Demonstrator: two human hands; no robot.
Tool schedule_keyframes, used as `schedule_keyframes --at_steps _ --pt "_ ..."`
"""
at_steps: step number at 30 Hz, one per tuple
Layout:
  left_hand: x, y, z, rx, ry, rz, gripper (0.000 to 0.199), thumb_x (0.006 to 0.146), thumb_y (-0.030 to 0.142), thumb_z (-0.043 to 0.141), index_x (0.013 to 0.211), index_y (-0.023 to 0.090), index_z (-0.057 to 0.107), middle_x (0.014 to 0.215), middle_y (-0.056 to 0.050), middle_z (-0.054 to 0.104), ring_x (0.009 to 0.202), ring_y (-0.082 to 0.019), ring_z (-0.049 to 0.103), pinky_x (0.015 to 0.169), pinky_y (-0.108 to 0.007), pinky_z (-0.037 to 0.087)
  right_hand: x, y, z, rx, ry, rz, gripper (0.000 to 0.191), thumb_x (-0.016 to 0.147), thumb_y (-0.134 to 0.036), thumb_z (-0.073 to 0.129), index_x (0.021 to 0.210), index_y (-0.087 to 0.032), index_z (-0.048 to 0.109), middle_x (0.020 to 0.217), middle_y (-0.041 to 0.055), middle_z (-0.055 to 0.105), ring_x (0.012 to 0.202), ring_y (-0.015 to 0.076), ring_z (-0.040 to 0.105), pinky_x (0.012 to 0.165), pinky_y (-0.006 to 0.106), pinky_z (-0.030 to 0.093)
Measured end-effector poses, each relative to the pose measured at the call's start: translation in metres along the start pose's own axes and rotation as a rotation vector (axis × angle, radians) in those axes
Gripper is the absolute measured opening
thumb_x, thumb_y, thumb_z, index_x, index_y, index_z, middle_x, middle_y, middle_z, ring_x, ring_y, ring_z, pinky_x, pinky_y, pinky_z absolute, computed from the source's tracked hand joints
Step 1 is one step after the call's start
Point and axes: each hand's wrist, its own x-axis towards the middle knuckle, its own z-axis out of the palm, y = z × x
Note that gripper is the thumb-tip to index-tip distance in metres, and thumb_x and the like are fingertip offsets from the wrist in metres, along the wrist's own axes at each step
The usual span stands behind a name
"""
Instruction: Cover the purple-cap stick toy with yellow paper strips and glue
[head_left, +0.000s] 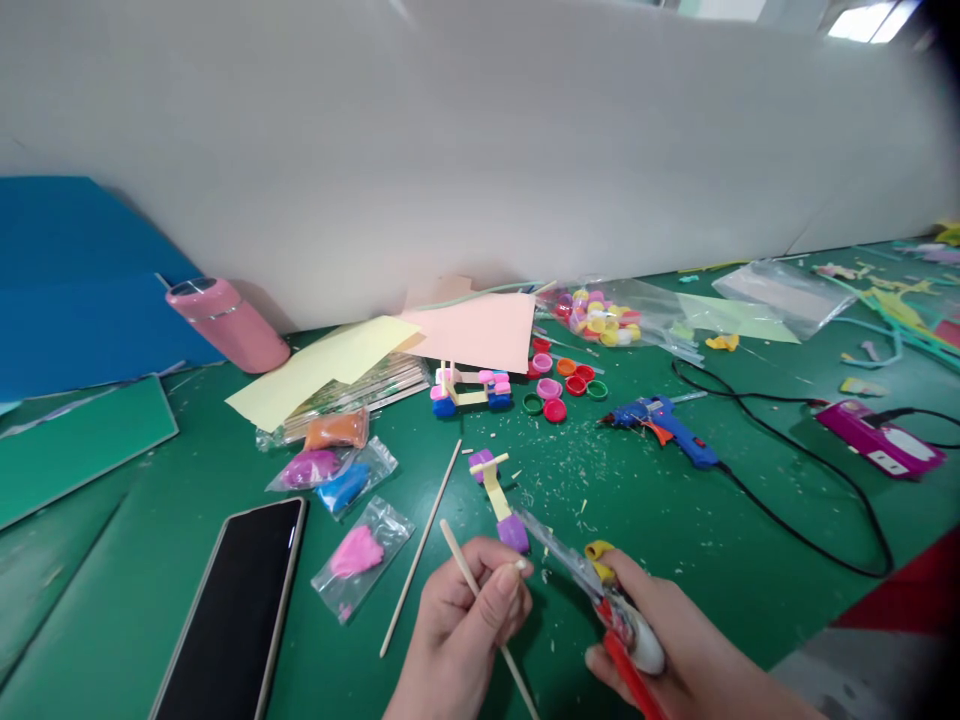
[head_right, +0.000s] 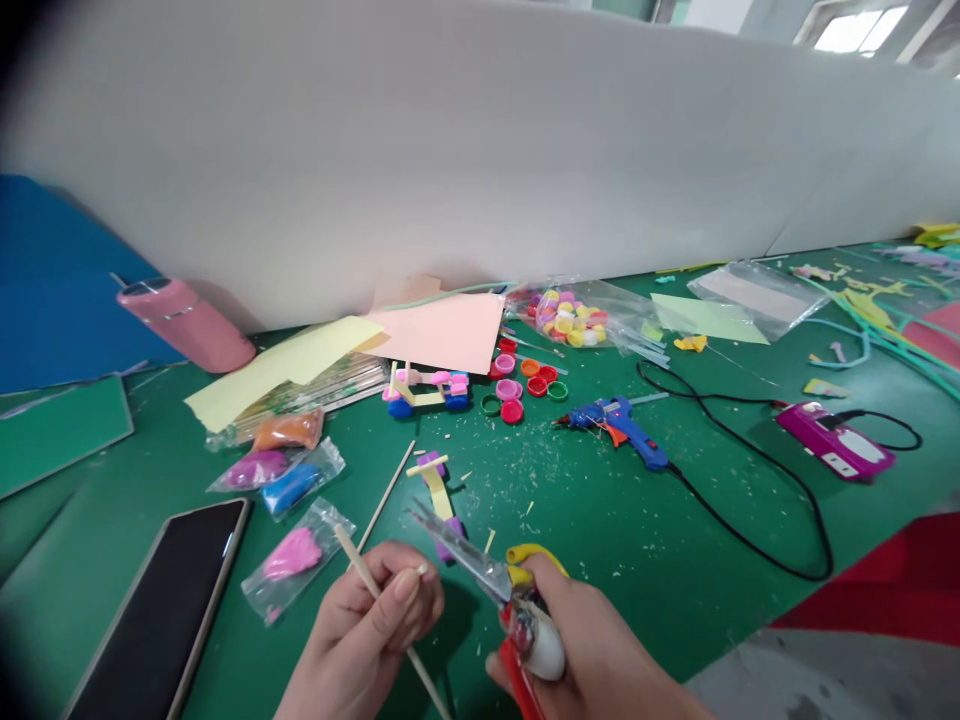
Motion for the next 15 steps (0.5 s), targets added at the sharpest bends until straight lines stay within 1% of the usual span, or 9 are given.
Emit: schedule_keyframes --at_steps 2,9,12,14,15 --pt "0.001 0.000 0.001 -0.034 -0.003 -0.003 0.018 0.078 0.033 0.059 0.074 0.016 0.063 0.046 0.007 0.029 0.045 -0.007 0.026 0.048 -0.024 0.020 0.000 0.003 -0.001 -0.004 0.008 -0.004 0.025 0.068 -0.025 0.059 0.093 -0.024 0.056 0.068 -0.0019 0.065 0.056 0.0151 0.061 0.050 0.022 0.051" --pt "0.002 0.000 0.000 -0.115 -0.005 -0.020 0.017 0.079 0.032 0.058 0.073 0.016 0.063 0.042 0.008 0.028 0.042 -0.006 0.024 0.048 -0.023 0.022 -0.002 -0.003 -0.007 -0.017 -0.080 -0.007 0.026 0.068 -0.026 0.058 0.092 -0.023 0.050 0.063 -0.0016 0.061 0.052 0.0145 0.057 0.048 0.022 0.047" --pt "0.003 0.001 0.000 -0.162 -0.008 -0.053 0.017 0.080 0.031 0.057 0.076 0.016 0.064 0.041 0.009 0.028 0.041 -0.005 0.022 0.047 -0.023 0.022 0.003 0.004 -0.012 -0.064 -0.027 0.026 0.024 0.073 -0.030 0.055 0.094 -0.022 0.048 0.061 -0.0024 0.058 0.048 0.0138 0.054 0.044 0.022 0.045" --pt "0.005 0.001 0.000 -0.198 -0.016 -0.075 0.017 0.080 0.030 0.056 0.079 0.015 0.065 0.040 0.009 0.028 0.039 -0.005 0.022 0.046 -0.023 0.021 0.009 0.017 -0.018 -0.163 0.041 0.062 0.024 0.076 -0.033 0.052 0.097 -0.022 0.047 0.066 -0.0006 0.060 0.052 0.0156 0.057 0.048 0.025 0.047" --pt "0.006 0.001 -0.001 -0.215 -0.012 -0.086 0.017 0.080 0.029 0.056 0.082 0.015 0.065 0.040 0.009 0.029 0.038 -0.004 0.021 0.045 -0.023 0.021 0.011 0.027 -0.022 -0.241 0.082 0.070 0.024 0.078 -0.034 0.051 0.098 -0.021 0.047 0.072 0.0019 0.062 0.059 0.0181 0.060 0.054 0.028 0.048"
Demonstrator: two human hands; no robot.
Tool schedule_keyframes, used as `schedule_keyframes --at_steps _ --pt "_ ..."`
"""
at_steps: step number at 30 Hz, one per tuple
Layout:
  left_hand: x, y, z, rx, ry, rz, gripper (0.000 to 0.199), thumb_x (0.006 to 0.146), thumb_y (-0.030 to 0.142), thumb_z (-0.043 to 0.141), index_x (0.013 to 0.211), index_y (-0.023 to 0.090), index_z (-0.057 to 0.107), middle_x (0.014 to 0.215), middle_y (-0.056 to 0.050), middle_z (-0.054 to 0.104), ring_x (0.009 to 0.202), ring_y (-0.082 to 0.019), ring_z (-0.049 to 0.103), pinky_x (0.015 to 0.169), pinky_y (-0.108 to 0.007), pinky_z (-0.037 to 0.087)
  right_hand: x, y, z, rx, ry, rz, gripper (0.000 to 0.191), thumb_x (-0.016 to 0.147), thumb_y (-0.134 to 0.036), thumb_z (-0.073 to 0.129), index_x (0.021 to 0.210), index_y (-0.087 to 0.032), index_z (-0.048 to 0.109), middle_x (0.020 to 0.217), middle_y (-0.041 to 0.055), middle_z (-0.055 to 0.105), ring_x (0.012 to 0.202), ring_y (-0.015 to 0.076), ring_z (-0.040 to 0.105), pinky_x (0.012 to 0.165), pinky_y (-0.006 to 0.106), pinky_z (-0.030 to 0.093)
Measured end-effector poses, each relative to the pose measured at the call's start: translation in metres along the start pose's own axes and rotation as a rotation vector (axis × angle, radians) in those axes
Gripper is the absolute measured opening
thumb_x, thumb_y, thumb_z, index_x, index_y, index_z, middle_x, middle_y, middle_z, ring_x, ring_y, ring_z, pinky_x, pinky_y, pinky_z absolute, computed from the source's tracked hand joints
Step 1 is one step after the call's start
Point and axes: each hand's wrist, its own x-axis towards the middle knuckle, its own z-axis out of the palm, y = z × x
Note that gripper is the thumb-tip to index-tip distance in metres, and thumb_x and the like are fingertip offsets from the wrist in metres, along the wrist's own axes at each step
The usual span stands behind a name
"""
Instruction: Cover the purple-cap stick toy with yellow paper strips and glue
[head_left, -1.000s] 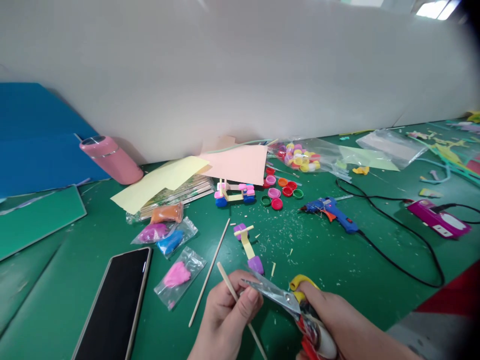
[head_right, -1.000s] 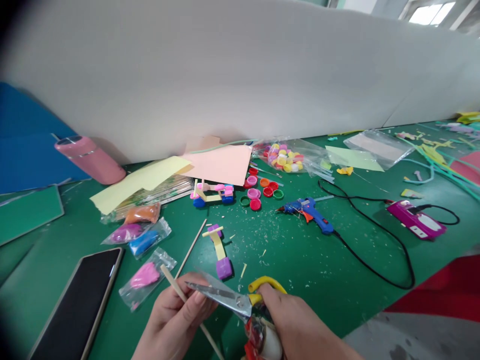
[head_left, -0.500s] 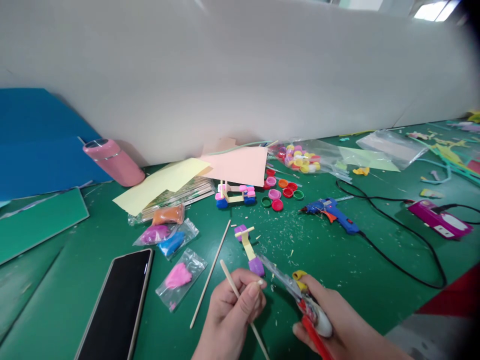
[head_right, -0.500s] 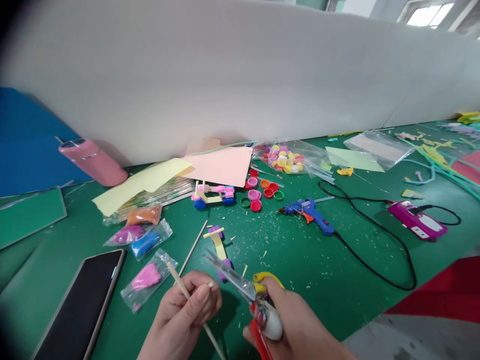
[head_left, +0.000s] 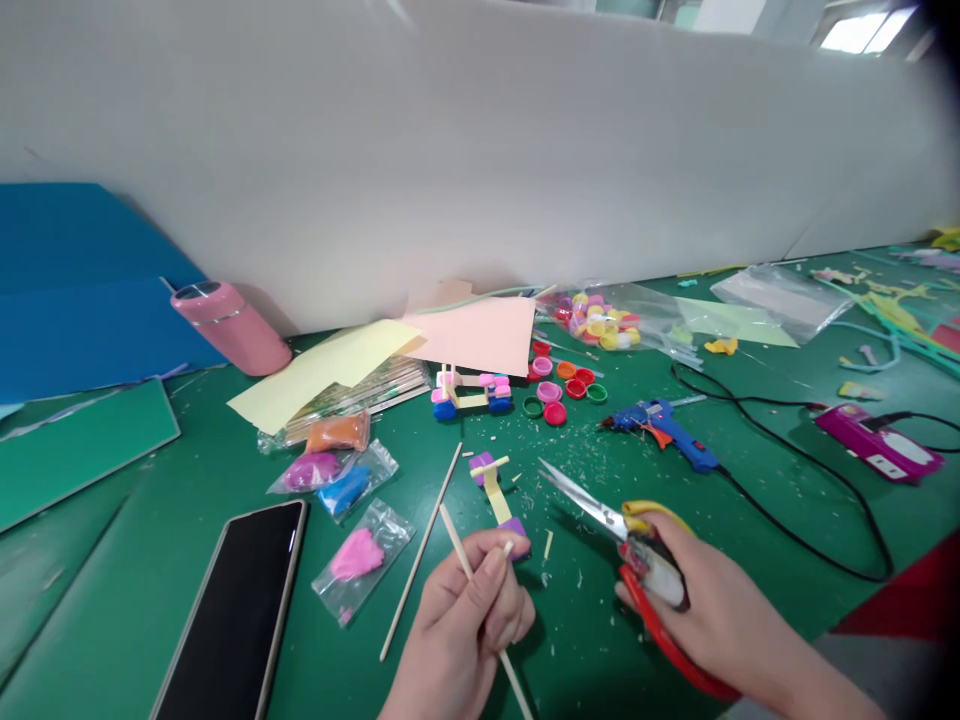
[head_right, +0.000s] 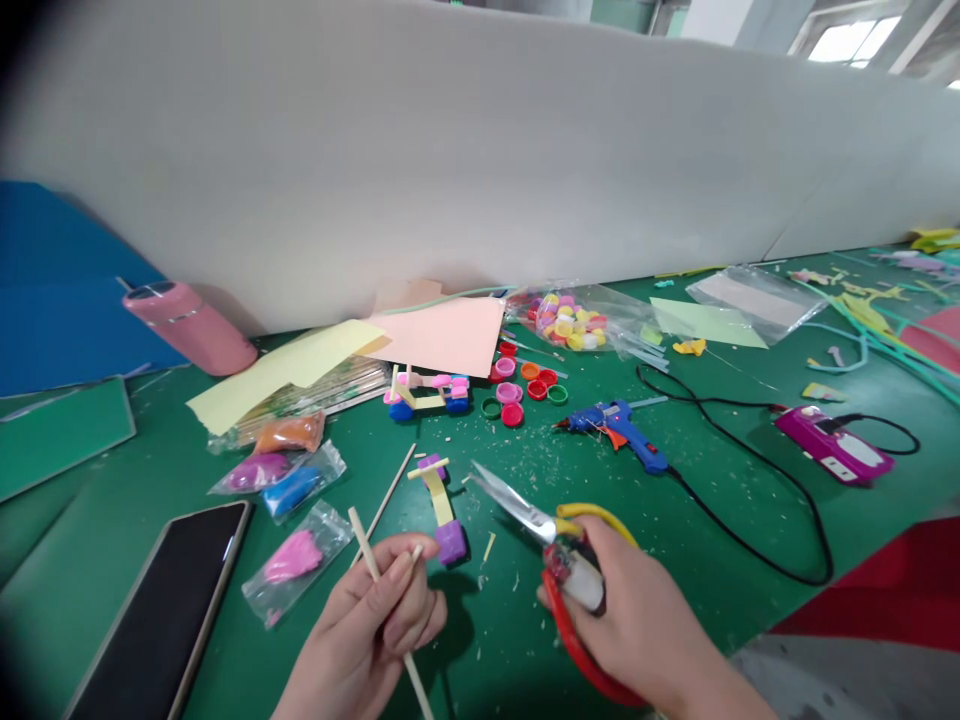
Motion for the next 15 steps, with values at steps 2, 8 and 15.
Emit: schedule_keyframes --at_steps 2,8,15 --pt "0.001 0.000 -0.001 -0.036 0.007 -0.017 0.017 0.081 0.027 0.055 0.087 0.015 0.065 0.040 0.009 0.030 0.037 -0.004 0.020 0.045 -0.023 0.021 0.006 0.023 -0.002 -0.183 0.085 0.024 0.028 0.078 -0.038 0.050 0.099 -0.020 0.049 0.087 0.0079 0.064 0.074 0.0245 0.063 0.064 0.037 0.050" --pt "0.003 0.003 -0.002 -0.067 0.006 -0.097 0.018 0.084 0.023 0.050 0.098 0.017 0.060 0.042 0.009 0.037 0.035 -0.003 0.019 0.045 -0.023 0.021 0.008 0.060 -0.013 -0.373 0.182 -0.022 0.044 0.076 -0.046 0.052 0.105 -0.013 0.051 0.104 0.0156 0.059 0.093 0.0311 0.059 0.078 0.045 0.048" --pt "0.001 0.002 0.005 -0.080 0.003 -0.138 0.021 0.083 0.021 0.049 0.103 0.018 0.054 0.047 0.006 0.045 0.038 -0.004 0.021 0.049 -0.024 0.023 0.016 -0.026 0.006 0.257 0.064 -0.186 0.016 0.085 -0.032 0.047 0.089 -0.023 0.059 0.089 0.0049 0.060 0.078 0.0182 0.058 0.069 0.029 0.049"
